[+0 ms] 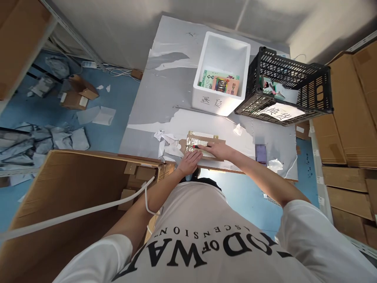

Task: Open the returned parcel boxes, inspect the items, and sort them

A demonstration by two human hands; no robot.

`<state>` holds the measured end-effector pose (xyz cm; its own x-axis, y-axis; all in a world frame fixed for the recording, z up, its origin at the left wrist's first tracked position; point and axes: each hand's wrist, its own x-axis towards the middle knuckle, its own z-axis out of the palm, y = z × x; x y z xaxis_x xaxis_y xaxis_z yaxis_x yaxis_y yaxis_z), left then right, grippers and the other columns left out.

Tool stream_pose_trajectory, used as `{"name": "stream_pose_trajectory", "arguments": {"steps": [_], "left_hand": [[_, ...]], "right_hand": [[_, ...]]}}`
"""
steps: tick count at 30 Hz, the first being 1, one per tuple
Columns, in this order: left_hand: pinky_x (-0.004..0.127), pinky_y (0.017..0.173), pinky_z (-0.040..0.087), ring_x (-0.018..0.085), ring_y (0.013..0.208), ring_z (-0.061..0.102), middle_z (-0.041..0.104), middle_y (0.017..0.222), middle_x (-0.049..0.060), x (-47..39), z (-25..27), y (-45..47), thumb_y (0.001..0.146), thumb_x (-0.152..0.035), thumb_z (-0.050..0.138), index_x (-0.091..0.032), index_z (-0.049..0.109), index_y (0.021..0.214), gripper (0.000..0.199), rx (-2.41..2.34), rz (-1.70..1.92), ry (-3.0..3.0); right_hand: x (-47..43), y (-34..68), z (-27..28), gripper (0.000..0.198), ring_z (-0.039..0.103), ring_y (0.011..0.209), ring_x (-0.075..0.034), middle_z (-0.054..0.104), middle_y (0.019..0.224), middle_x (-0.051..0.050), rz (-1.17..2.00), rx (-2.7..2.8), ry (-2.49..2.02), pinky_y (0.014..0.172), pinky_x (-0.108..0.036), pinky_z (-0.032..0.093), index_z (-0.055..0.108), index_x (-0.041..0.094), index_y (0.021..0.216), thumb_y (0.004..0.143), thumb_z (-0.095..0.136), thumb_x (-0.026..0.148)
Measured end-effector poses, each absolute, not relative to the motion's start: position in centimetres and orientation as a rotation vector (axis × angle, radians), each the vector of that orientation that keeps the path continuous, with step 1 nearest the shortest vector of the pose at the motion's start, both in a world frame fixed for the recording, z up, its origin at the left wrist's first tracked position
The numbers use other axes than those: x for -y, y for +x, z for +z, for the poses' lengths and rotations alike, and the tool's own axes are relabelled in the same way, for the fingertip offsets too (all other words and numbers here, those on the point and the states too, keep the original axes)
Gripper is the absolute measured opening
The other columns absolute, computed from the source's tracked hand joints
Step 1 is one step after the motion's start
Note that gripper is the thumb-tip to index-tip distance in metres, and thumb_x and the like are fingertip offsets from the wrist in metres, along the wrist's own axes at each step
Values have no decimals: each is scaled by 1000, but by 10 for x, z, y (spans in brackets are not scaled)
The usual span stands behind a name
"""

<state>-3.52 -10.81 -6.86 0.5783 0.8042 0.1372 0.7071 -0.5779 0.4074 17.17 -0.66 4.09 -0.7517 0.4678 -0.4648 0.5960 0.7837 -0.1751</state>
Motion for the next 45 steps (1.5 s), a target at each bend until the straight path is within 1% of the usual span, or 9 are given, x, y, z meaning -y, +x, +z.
{"name": "stream_pose_trajectory", "arguments": {"steps": [4,13,19,22,28,31,37,41,45], "left_hand": [[47,114,24,28,140,38,49,146,13,107,-66,-35,83,-16,45,-16,39,147,64,-1248,408,2512],[49,114,26,29,139,37,48,146,13,108,-60,-36,83,-18,47,-15,38,147,65,-1249,370,2559],[48,114,25,30,139,36,47,147,12,107,-58,-35,85,-20,46,-13,40,146,62,-1251,343,2560],[47,113,26,29,139,37,48,147,11,108,-62,-34,86,-18,44,-16,40,146,60,-1267,367,2539],[43,109,31,25,133,45,53,143,8,106,-74,-33,85,-5,38,-21,46,143,61,-1346,337,2555],[41,107,33,24,130,48,55,141,9,104,-75,-30,85,-5,38,-20,48,142,60,-1379,303,2603],[40,106,34,25,128,49,57,139,10,103,-75,-25,85,-5,39,-22,50,141,59,-1455,305,2580],[41,107,31,25,127,50,57,138,10,107,-74,-23,86,-7,41,-20,51,140,56,-1486,352,2597],[44,109,29,27,128,49,55,140,12,110,-63,-21,87,-14,46,-17,48,141,53,-1482,389,2611]], "right_hand": [[7,171,38,74,61,81,-21,59,117,-14,-368,-2591,798,64,-28,38,15,33,155,89,39,8],[18,171,44,74,64,85,-23,59,117,-12,-351,-2532,919,65,-29,42,14,39,154,91,40,11],[28,175,40,68,65,85,-24,59,118,-14,-344,-2502,1020,67,-32,44,17,40,153,93,34,13],[26,188,43,68,65,83,-24,61,117,-13,-401,-2462,1042,66,-31,43,21,40,152,92,37,13],[22,267,72,81,62,64,-17,66,103,-9,-392,-2294,1064,54,-27,36,29,42,150,81,42,1],[27,300,81,79,59,59,-14,66,102,-7,-398,-2252,1084,50,-24,30,27,45,149,83,44,4],[47,327,84,79,53,54,-11,64,102,-7,-343,-2307,1132,48,-24,26,26,43,150,83,43,4],[65,364,67,59,58,69,-16,61,106,-8,-382,-2406,1566,51,-24,33,25,36,152,95,35,24],[74,368,7,58,59,84,-22,56,114,-13,-460,-2060,2261,61,-29,44,17,28,155,98,23,35]]}}
